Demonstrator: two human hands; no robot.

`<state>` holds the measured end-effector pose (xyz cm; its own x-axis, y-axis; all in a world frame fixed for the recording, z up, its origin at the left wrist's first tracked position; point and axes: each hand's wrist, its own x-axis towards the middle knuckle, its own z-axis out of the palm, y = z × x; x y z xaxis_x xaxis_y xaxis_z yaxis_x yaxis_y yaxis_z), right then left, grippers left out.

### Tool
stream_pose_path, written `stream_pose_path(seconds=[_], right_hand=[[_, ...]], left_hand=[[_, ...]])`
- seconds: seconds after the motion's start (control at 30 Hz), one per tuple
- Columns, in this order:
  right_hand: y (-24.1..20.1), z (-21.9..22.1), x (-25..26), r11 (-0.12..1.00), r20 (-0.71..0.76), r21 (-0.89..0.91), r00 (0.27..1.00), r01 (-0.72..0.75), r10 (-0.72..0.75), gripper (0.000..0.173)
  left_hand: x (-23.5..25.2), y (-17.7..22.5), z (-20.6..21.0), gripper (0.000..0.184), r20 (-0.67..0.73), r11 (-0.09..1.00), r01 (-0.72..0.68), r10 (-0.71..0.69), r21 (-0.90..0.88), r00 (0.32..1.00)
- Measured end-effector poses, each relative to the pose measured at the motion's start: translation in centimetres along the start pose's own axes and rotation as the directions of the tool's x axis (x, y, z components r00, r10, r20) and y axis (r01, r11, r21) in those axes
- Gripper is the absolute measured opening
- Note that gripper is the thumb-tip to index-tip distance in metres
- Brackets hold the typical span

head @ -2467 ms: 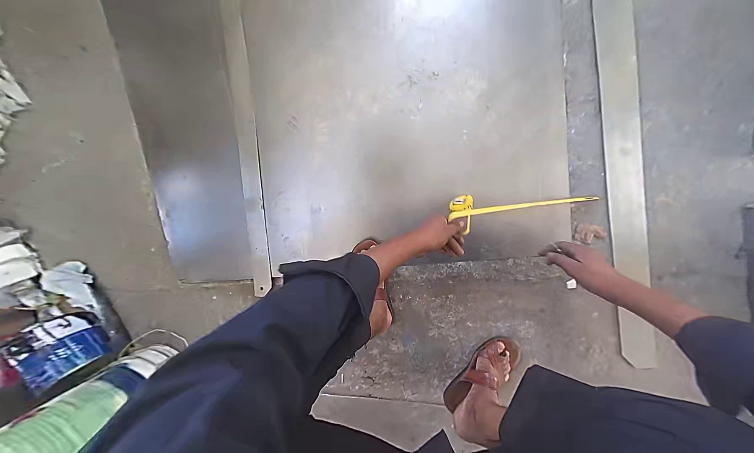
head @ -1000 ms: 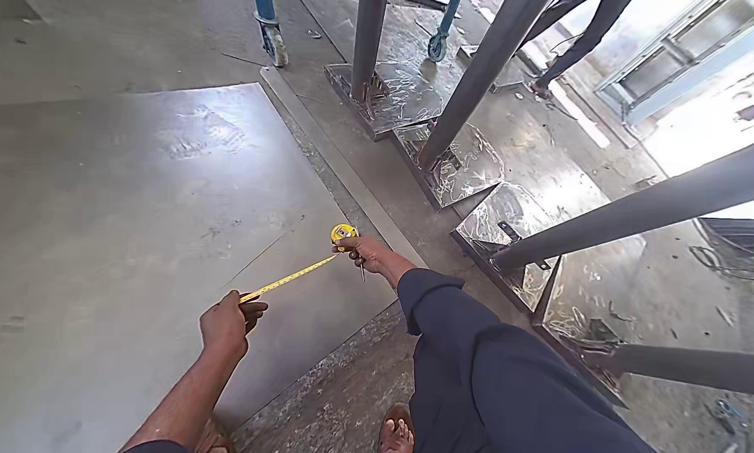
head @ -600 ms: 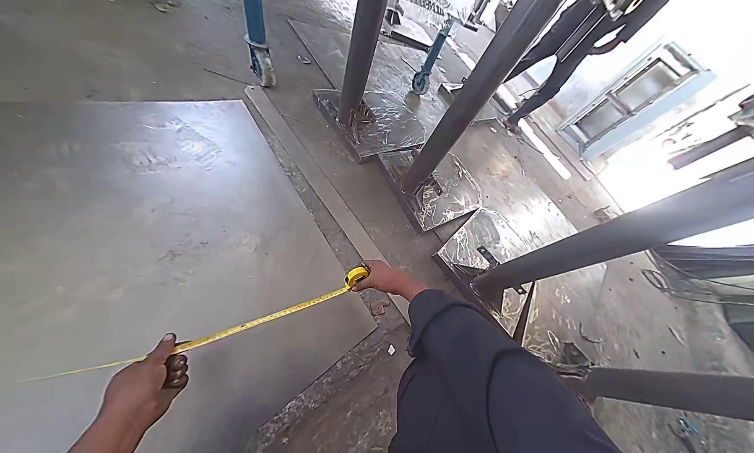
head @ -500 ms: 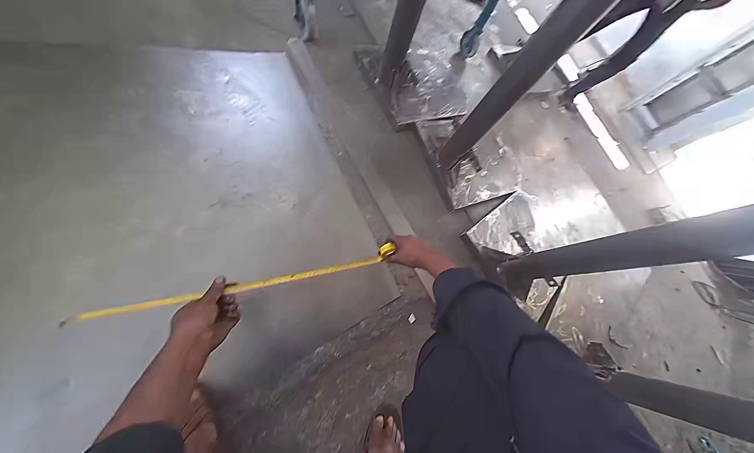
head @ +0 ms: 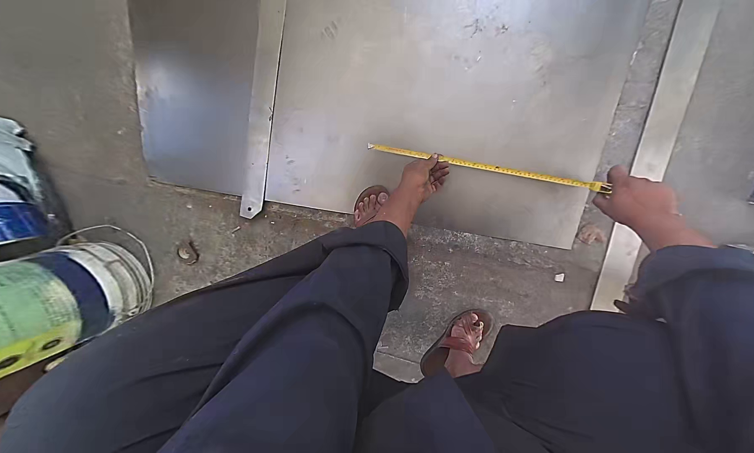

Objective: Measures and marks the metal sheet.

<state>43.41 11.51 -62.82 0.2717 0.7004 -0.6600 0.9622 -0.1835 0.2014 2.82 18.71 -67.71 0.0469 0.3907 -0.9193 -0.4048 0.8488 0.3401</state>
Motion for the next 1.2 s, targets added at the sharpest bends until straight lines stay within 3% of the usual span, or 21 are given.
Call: stream_pose_path(seconds=[0.17, 0.27, 0.43, 0.63, 0.8, 0.9, 1.07, 1.13, 1.2], right_hand=[[3.2, -1.4, 1.8, 0.993, -0.032, 0.095, 0.997, 0.072, -0.069, 0.035], [3.3, -4.0, 0.4, 0.978, -0.029, 0.207, 1.0, 0.015, -0.009, 0.032], [3.6, -7.7, -0.4, 0.954, 0.036, 0.279, 0.994, -0.11, 0.104, 0.06], [2.3, -9.2, 1.3, 0.955, 0.026, 0.253, 0.988, -0.155, 0.153, 0.055], [1.3, -5.3, 6.3, 0.947, 0.062, 0.303, 0.993, -0.111, 0.097, 0.05], [1.9, -2.5, 7.3, 0.942, 0.096, 0.318, 0.992, -0.106, 0.08, 0.046], [2.5, -2.4, 10.6, 0.956, 0.088, 0.28, 0.994, -0.091, 0.069, 0.049], [2.3, -2.7, 10.7, 0.966, 0.098, 0.24, 0.993, -0.091, 0.069, 0.05], [1.6, -2.6, 11.2, 0.968, 0.074, 0.235, 0.995, -0.088, 0.073, 0.05]], left_hand=[[-0.2, 1.2, 2.3, 0.023, -0.052, 1.0, -0.02, 0.019, -0.014, 0.998], [-0.7, 1.8, 3.6, 0.023, -0.052, 0.997, -0.016, 0.012, -0.071, 0.999], [-0.9, 2.8, 4.1, 0.031, 0.037, 1.0, 0.01, -0.01, 0.007, 0.999], [0.2, 4.3, 3.8, 0.034, 0.124, 0.996, 0.032, -0.041, 0.079, 0.991], [2.9, 5.1, 3.9, 0.038, 0.086, 0.99, -0.032, 0.02, 0.138, 0.996], [5.3, 2.9, 3.8, 0.042, -0.014, 0.963, 0.012, -0.009, 0.27, 1.0], [4.3, 1.7, 5.9, 0.038, -0.192, 0.868, 0.011, 0.098, 0.497, 0.976], [3.2, 0.5, 6.6, 0.032, -0.229, 0.818, -0.038, 0.205, 0.574, 0.952], [2.8, -0.3, 6.9, 0.039, -0.216, 0.735, -0.13, 0.356, 0.665, 0.909]])
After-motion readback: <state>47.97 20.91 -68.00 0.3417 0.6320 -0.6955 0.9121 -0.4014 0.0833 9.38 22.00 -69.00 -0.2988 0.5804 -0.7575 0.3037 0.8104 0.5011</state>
